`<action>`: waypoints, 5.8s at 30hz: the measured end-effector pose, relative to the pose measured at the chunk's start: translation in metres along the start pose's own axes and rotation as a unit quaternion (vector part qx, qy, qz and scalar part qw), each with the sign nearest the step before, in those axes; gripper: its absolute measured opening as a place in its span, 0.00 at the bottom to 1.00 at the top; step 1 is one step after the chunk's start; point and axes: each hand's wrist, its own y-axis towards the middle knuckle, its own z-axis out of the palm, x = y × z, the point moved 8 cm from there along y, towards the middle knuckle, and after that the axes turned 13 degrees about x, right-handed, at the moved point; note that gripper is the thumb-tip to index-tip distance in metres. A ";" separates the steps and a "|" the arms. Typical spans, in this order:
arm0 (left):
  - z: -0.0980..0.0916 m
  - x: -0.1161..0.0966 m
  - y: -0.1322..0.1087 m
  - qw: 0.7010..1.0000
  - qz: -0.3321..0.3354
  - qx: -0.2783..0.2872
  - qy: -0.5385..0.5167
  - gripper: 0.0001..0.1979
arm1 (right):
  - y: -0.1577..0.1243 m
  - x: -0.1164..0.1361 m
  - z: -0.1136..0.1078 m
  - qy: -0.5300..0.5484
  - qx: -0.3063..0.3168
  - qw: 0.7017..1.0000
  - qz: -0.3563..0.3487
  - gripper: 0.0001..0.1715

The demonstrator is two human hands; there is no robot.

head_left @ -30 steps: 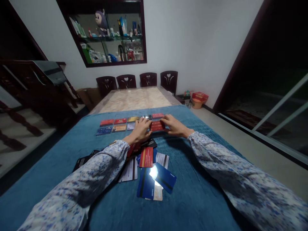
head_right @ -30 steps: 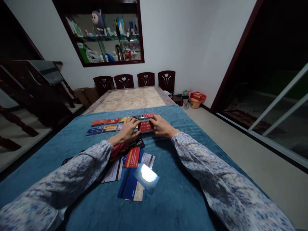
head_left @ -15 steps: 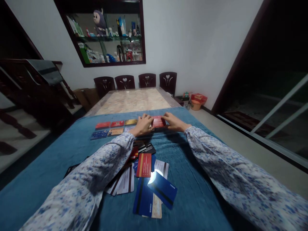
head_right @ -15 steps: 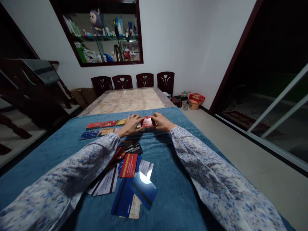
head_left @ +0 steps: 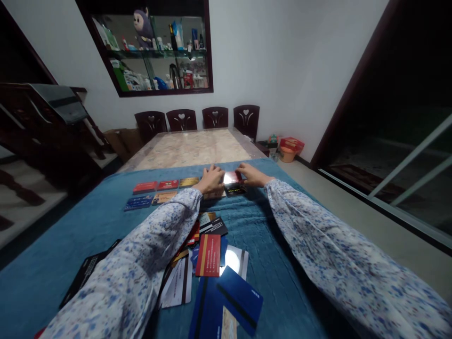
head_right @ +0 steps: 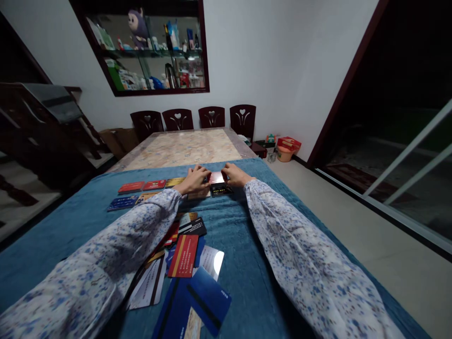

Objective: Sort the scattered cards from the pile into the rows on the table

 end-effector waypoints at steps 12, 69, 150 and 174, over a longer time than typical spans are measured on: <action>-0.002 0.010 0.023 0.999 -0.033 0.028 -0.004 0.16 | 0.031 -0.025 0.008 -0.012 0.030 0.998 0.050 0.21; 0.001 0.033 0.008 0.999 -0.035 0.003 -0.030 0.22 | 0.035 -0.032 0.013 0.061 0.064 0.992 0.089 0.42; 0.037 0.061 -0.330 0.986 -0.001 -0.017 -0.164 0.15 | -0.034 0.328 0.040 -0.055 0.032 0.946 -0.319 0.13; 0.026 0.069 -0.317 0.974 -0.040 -0.176 -0.138 0.14 | -0.019 0.296 0.026 0.018 -0.102 0.974 -0.203 0.10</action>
